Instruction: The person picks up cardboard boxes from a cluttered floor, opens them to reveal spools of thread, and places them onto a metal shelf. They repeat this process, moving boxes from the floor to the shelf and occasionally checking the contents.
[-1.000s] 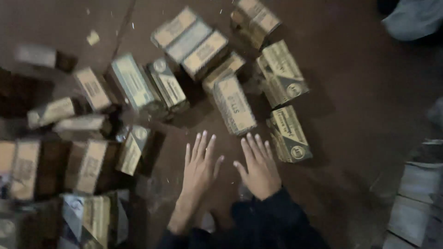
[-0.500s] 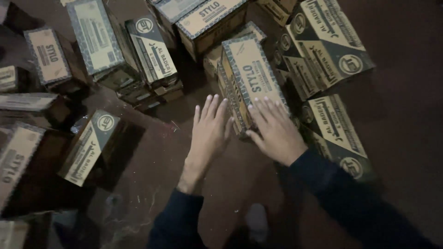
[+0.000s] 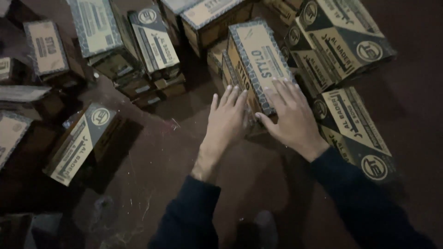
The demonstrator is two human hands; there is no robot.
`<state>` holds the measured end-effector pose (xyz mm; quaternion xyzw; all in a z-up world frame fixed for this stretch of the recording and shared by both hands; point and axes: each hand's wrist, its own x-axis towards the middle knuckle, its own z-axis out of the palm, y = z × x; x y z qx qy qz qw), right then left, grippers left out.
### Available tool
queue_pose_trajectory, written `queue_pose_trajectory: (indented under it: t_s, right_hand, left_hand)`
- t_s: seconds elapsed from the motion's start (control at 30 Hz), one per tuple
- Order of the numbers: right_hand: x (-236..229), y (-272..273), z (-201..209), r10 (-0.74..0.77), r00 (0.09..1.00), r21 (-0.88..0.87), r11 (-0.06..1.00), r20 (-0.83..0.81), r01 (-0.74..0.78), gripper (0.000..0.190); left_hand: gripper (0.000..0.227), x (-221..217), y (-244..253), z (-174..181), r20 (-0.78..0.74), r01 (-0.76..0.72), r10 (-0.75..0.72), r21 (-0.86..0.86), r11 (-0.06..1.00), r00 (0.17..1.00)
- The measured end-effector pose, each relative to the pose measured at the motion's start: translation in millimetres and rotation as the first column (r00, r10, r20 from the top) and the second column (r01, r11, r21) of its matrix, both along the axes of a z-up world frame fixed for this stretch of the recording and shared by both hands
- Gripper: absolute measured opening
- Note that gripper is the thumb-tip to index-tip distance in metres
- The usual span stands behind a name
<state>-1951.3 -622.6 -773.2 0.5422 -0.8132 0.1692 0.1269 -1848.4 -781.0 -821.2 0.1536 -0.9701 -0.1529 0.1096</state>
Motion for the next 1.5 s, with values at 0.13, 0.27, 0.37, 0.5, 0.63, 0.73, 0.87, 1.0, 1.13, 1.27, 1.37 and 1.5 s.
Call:
queue_pose_trajectory:
  t_s: [0.13, 0.27, 0.37, 0.5, 0.63, 0.73, 0.87, 1.0, 1.13, 1.27, 1.37, 1.5]
  right_hand:
    - [-4, 2, -2, -0.129, 0.986, 0.028, 0.992, 0.109, 0.127, 0.079]
    - [-17, -6, 0, -0.361, 0.869, 0.262, 0.923, 0.337, 0.282, 0.102]
    - [-23, -12, 6, -0.464, 0.782, 0.378, 0.871, 0.417, 0.315, 0.106]
    - [-22, -16, -4, -0.451, 0.805, 0.345, 0.88, 0.385, 0.327, 0.104]
    - [0, -25, 5, -0.465, 0.782, 0.332, 0.878, 0.415, 0.346, 0.089]
    - [19, -31, 12, -0.469, 0.739, 0.322, 0.881, 0.484, 0.348, 0.074]
    - [58, -39, 37, -0.45, 0.709, 0.374, 0.886, 0.543, 0.276, 0.069]
    - [91, -44, 60, -0.445, 0.687, 0.435, 0.877, 0.574, 0.205, 0.079]
    - [112, -55, 64, -0.323, 0.692, 0.402, 0.914, 0.645, 0.051, 0.085]
    - [112, -63, 54, -0.231, 0.713, 0.332, 0.943, 0.662, -0.003, 0.083]
    - [79, -60, 17, -0.136, 0.84, 0.124, 0.989, 0.525, 0.083, 0.047]
    - [32, -35, 7, -0.027, 0.879, 0.049, 0.999, 0.476, 0.005, 0.035]
  left_hand:
    - [0.056, 10, 3, 2, 0.053, -0.008, 0.005, 0.044, 0.999, 0.999]
    - [0.064, 5, -1, -2, 0.115, 0.004, -0.017, 0.111, 0.994, 0.993]
    - [0.102, 0, 5, -11, 0.195, 0.094, -0.139, 0.225, 0.97, 0.971]
    - [0.121, 2, 19, 3, 0.083, 0.117, -0.183, 0.502, 0.857, 0.98]
    - [0.126, 6, 12, 12, 0.067, 0.01, -0.077, 0.685, 0.728, 0.995]
    - [0.125, 12, 4, 16, 0.089, -0.029, -0.04, 0.664, 0.747, 0.995]
    - [0.12, 32, -25, 33, 0.17, -0.071, -0.047, 0.624, 0.778, 0.984]
    - [0.084, 57, -47, 58, 0.124, -0.044, -0.056, 0.678, 0.734, 0.991]
    - [0.097, 63, -74, 41, 0.06, -0.033, -0.022, 0.777, 0.629, 0.998]
    - [0.094, 53, -85, 12, -0.117, 0.062, 0.031, 0.712, 0.699, 0.993]
    - [0.121, 48, -71, 15, -0.128, 0.113, -0.045, 0.588, 0.801, 0.991]
    - [0.124, 54, -48, 57, 0.26, -0.004, -0.088, 0.332, 0.943, 0.962]
